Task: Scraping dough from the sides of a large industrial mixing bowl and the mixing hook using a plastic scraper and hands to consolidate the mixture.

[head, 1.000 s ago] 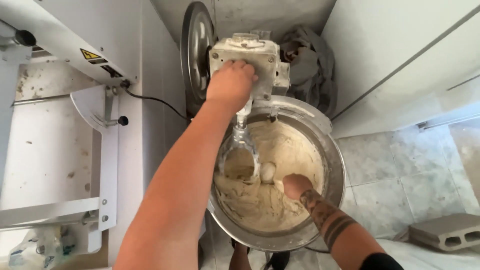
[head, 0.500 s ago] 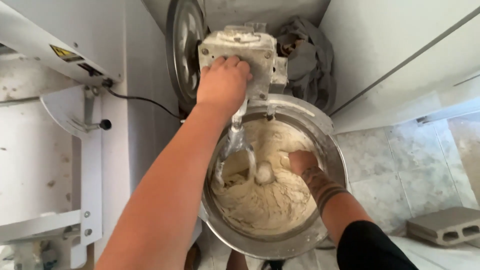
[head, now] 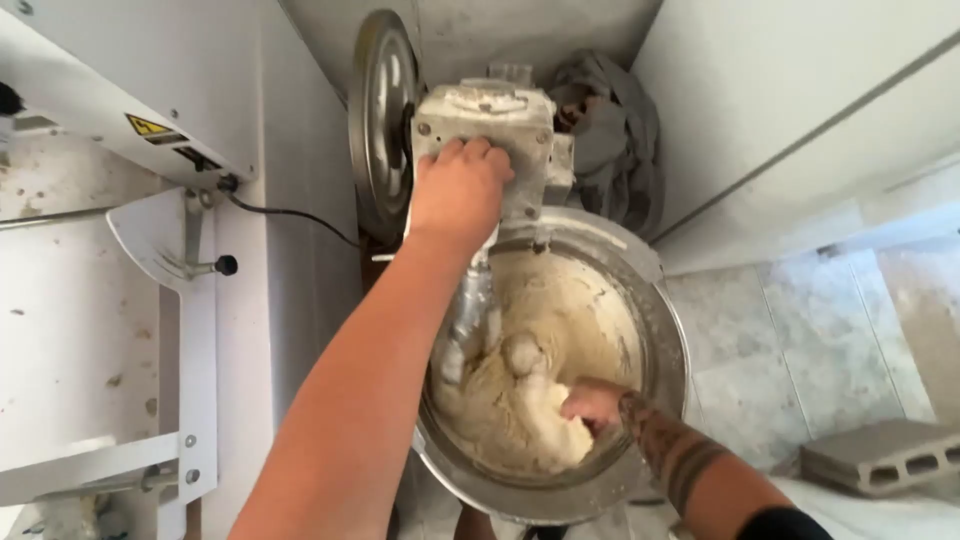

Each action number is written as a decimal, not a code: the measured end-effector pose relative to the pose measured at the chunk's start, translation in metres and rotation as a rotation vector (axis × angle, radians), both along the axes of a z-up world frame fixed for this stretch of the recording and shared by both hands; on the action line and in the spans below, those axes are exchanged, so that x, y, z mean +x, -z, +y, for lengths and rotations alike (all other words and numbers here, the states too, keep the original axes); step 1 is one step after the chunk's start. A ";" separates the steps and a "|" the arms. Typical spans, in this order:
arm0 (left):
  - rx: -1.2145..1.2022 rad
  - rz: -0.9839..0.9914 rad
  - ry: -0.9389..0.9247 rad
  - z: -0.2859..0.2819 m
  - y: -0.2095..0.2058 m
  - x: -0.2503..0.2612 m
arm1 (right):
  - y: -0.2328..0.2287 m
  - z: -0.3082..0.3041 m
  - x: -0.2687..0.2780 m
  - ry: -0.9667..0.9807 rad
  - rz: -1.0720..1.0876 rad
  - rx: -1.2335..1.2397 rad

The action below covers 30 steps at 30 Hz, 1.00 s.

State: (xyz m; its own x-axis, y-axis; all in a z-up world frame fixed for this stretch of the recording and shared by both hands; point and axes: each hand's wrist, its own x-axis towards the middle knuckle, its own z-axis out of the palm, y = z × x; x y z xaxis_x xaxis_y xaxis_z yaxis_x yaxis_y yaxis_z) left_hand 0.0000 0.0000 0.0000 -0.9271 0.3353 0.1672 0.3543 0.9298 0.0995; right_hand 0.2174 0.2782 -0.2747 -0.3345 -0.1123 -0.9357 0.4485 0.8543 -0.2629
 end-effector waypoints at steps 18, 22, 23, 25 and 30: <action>0.019 0.089 -0.005 -0.001 0.013 0.000 | 0.094 0.019 -0.045 -0.632 0.297 0.337; 0.046 0.082 -0.007 -0.001 0.015 0.000 | 0.079 0.011 -0.028 -0.517 0.310 0.115; 0.052 0.086 -0.012 -0.002 0.016 -0.001 | 0.073 0.006 -0.022 -0.469 0.312 0.019; 0.073 0.087 -0.013 -0.002 0.018 0.000 | 0.073 0.010 0.004 -0.428 0.312 -0.075; 0.082 0.116 -0.021 0.000 0.022 -0.001 | 0.036 -0.013 0.038 -0.283 0.296 -0.356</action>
State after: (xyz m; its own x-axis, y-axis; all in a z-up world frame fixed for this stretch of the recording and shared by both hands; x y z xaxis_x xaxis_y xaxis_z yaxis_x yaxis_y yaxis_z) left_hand -0.0008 0.0003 -0.0216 -0.9067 0.2973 0.2992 0.3487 0.9275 0.1350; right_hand 0.2552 0.2654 -0.3107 -0.4888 -0.5288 -0.6939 0.0766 0.7663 -0.6380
